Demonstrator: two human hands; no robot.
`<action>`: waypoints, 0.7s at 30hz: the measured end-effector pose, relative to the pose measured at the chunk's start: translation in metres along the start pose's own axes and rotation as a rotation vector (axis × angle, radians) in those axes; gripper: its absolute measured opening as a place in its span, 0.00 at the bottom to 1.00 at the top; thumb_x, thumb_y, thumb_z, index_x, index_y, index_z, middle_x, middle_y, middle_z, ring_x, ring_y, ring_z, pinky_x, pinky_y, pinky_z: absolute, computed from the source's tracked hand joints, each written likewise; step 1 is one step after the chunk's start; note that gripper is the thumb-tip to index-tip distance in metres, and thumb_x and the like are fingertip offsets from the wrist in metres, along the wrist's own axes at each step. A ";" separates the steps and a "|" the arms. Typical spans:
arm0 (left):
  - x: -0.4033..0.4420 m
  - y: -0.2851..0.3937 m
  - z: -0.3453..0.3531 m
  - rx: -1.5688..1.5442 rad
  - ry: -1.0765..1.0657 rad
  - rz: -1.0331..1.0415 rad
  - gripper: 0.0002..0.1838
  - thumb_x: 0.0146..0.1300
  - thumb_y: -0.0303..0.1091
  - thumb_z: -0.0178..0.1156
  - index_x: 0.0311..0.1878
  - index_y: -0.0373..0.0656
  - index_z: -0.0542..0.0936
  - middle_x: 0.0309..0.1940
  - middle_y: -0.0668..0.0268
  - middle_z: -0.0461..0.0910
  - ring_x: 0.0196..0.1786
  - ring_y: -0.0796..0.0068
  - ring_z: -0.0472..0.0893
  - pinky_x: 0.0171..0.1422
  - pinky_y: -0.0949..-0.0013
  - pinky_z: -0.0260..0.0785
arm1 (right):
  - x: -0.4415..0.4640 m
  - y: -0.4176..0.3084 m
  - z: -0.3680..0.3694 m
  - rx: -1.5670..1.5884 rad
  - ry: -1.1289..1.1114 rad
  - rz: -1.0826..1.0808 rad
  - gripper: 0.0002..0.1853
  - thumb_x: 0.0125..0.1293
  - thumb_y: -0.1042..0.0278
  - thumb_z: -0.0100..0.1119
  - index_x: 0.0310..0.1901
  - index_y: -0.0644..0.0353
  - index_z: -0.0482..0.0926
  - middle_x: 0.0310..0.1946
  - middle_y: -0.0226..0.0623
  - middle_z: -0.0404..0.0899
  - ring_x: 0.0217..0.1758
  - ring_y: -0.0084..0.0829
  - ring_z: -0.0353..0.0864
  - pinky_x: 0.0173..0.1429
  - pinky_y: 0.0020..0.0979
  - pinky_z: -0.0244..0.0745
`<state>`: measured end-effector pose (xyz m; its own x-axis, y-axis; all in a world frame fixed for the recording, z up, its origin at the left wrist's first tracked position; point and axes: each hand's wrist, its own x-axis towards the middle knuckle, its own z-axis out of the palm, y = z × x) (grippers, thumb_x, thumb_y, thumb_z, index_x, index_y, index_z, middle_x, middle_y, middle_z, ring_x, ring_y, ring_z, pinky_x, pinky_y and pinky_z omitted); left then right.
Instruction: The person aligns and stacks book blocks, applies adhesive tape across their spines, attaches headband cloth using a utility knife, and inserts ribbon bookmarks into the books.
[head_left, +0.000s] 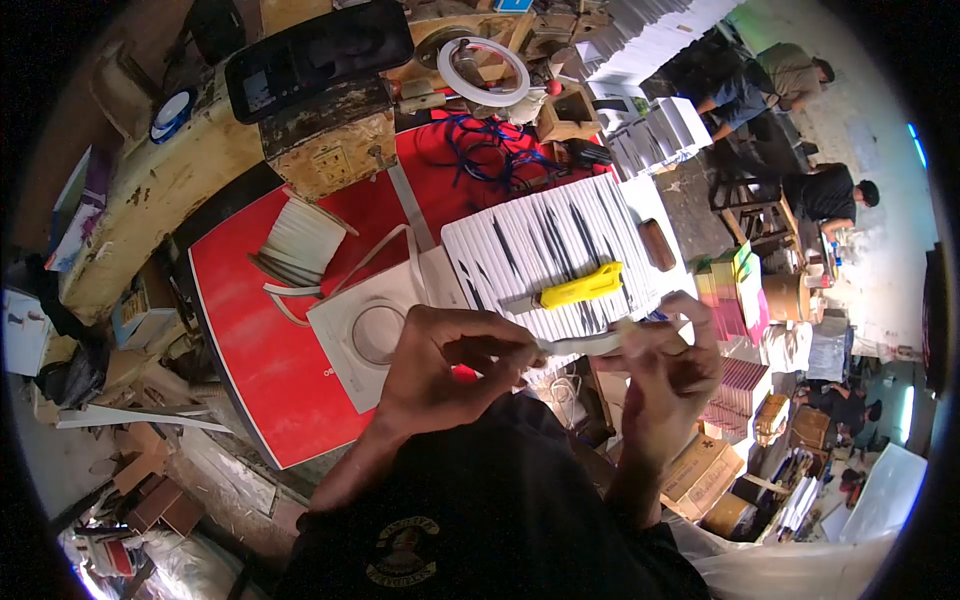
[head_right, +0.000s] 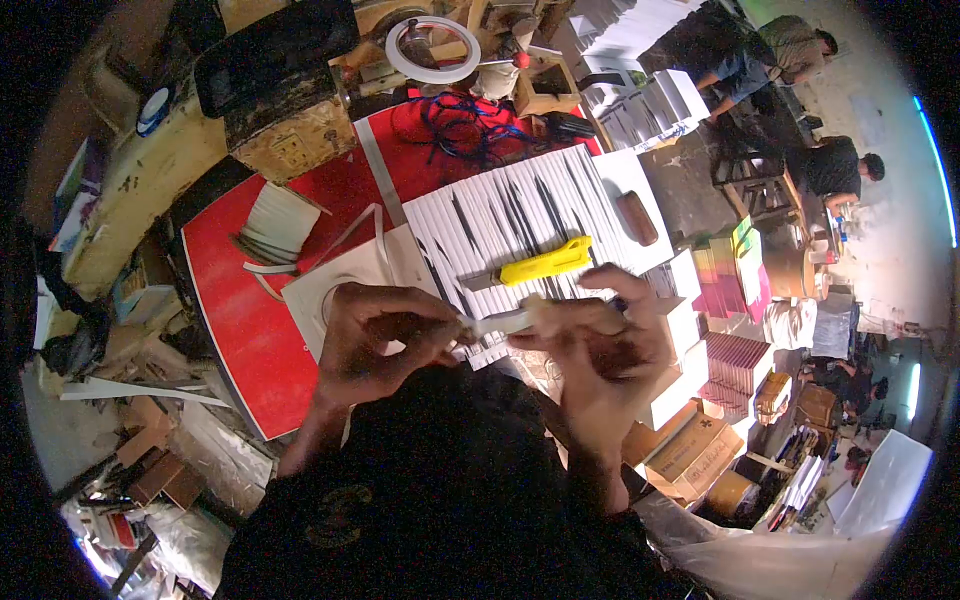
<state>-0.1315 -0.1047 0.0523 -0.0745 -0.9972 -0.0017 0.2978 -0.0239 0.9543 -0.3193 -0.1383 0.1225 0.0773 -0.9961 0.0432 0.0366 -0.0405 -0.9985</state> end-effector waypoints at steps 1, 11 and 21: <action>0.001 -0.004 -0.002 0.000 -0.002 0.000 0.10 0.58 0.16 0.65 0.44 0.29 0.85 0.36 0.53 0.87 0.44 0.66 0.89 0.44 0.71 0.86 | 0.003 0.000 -0.007 0.100 0.066 -0.072 0.19 0.61 0.85 0.64 0.53 0.69 0.71 0.34 0.49 0.87 0.35 0.34 0.88 0.42 0.32 0.90; -0.024 -0.046 -0.049 1.170 0.335 -0.053 0.29 0.51 0.18 0.63 0.60 0.36 0.73 0.53 0.45 0.77 0.53 0.48 0.80 0.46 0.50 0.76 | 0.005 0.004 -0.088 0.325 0.332 -0.331 0.24 0.73 0.74 0.51 0.69 0.70 0.65 0.62 0.48 0.76 0.58 0.31 0.80 0.54 0.36 0.86; -0.018 0.037 0.013 0.636 0.199 0.536 0.22 0.57 0.24 0.72 0.56 0.39 0.82 0.44 0.57 0.84 0.40 0.67 0.87 0.41 0.66 0.83 | -0.010 -0.030 0.038 -0.002 -0.214 -0.230 0.18 0.66 0.71 0.67 0.50 0.68 0.70 0.42 0.52 0.82 0.44 0.38 0.86 0.46 0.36 0.86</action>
<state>-0.1318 -0.0863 0.0920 0.1097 -0.8576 0.5025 -0.3500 0.4398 0.8270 -0.2838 -0.1239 0.1533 0.2757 -0.9215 0.2735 0.0751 -0.2630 -0.9619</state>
